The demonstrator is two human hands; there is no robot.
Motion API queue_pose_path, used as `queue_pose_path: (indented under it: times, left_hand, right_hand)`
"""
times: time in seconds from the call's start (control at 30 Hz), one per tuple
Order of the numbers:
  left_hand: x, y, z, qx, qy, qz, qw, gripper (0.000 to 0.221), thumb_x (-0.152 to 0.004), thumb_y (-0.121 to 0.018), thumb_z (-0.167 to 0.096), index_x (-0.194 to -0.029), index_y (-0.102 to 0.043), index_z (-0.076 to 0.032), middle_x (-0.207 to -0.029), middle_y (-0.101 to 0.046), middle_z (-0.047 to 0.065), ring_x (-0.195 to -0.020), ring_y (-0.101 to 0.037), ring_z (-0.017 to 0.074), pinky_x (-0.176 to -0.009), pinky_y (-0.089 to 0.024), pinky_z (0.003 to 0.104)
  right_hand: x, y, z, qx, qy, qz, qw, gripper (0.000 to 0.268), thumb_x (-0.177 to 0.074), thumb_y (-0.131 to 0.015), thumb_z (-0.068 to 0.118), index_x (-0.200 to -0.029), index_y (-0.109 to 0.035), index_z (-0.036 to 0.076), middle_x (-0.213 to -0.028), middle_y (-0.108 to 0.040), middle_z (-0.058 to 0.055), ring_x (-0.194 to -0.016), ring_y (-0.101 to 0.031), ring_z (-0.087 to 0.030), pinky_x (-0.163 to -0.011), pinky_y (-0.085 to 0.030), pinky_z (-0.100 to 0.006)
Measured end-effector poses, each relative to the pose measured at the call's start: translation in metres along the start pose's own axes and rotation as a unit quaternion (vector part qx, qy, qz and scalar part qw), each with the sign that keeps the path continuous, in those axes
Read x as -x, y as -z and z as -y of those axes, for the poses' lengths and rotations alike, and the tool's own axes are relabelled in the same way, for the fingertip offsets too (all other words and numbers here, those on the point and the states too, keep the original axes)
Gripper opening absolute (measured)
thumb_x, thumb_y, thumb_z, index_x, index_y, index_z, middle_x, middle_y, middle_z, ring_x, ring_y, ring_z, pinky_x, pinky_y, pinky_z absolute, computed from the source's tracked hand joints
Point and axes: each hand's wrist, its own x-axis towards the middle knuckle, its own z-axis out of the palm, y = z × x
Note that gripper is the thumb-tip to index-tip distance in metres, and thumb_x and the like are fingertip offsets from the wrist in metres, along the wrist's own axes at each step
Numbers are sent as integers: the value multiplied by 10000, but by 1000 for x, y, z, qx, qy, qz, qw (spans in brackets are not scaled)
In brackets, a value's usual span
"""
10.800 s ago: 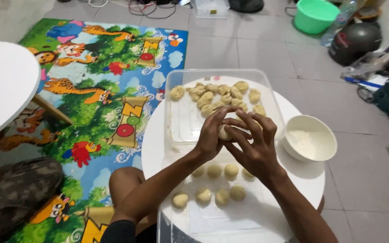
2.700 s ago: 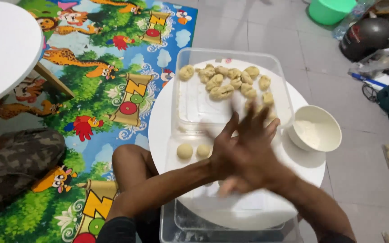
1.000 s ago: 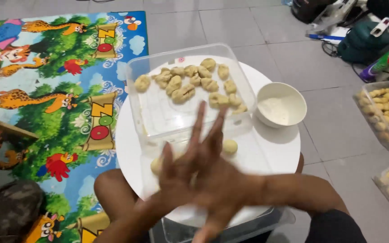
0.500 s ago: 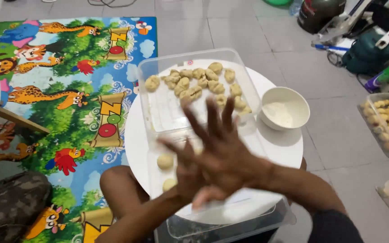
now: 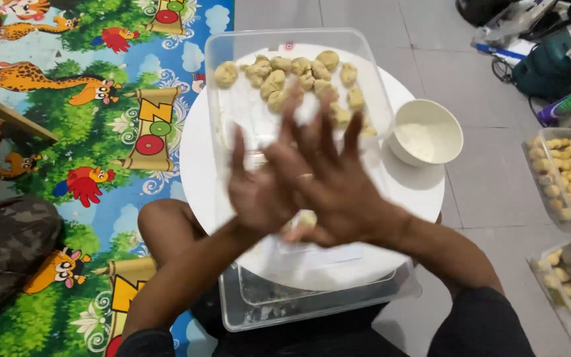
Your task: Shaping pieces of dough into balls by rolling them between the palms and placing them in a tray.
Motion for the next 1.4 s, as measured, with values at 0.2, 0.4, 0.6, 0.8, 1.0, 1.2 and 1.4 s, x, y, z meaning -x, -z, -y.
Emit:
queue_pose_path:
  times: [0.2,0.4,0.6,0.8,1.0,1.2,1.4]
  left_hand:
    - [16,70,2,-774,-195,124,589,879,-961,-150,-829,-1696,-86,-351,-1782,-12,-78,-1681,11,178,-1471,-84,447]
    - [13,55,-19,-65,1,-260,963,573,-1060,-441,-408,-1445,-514,10,-1542,-489,206,-1324,-557,215,-1114,-471,362]
    - [15,51,-35,-132,-21,-297,946,465,-1092,-428,-289,-1478,-491,-37,-1484,-542,178,-1398,-509,283,-1175,-452,402]
    - [21,53,-28,-146,-21,-278,949,529,-1121,-302,-356,-1529,-422,-41,-1540,-490,169,-1334,-545,232,-1122,-474,342]
    - [19,41,-27,-198,-2,-366,909,584,-1042,-328,-366,-1433,-526,19,-1362,-592,177,-1176,-586,233,-1083,-467,413]
    - [35,97,-32,-131,-23,-415,900,326,-1045,-547,-360,-1189,-668,-93,-1025,-677,134,-1016,-716,368,-445,-382,64]
    - [35,92,-31,-191,-23,-406,893,470,-1084,-435,-425,-1284,-646,-56,-992,-745,131,-936,-752,316,-432,-463,86]
  right_hand:
    - [-32,-11,9,-101,43,-31,993,947,-925,15,896,-1669,-281,391,-1746,-62,-63,-1586,176,-269,-1225,315,-613]
    - [-59,-41,-46,-206,-128,32,970,1024,-790,-537,426,-1740,-193,259,-1797,28,15,-1677,152,-246,-1405,192,-571]
    - [-41,8,-58,-318,-65,-21,946,641,-1080,-623,346,-1598,-352,83,-1678,-389,-129,-1629,-300,-351,-1417,-209,-609]
    - [-19,-19,-29,-187,-40,32,981,523,-860,-921,233,-1301,-699,60,-1342,-727,-128,-1305,-642,-278,-1290,-115,-599]
    - [-24,-25,-36,-225,-89,15,970,483,-750,-888,96,-1201,-716,88,-1161,-774,-32,-984,-706,-183,-1297,-180,-581]
    - [-30,-31,-33,-197,-35,-74,977,486,-907,-815,328,-1262,-652,39,-1117,-734,-83,-1153,-676,-275,-1226,-268,-609]
    - [-27,-39,-32,-120,-9,-72,990,470,-840,-892,297,-1227,-720,92,-1137,-734,-55,-1161,-650,-263,-1221,-234,-634]
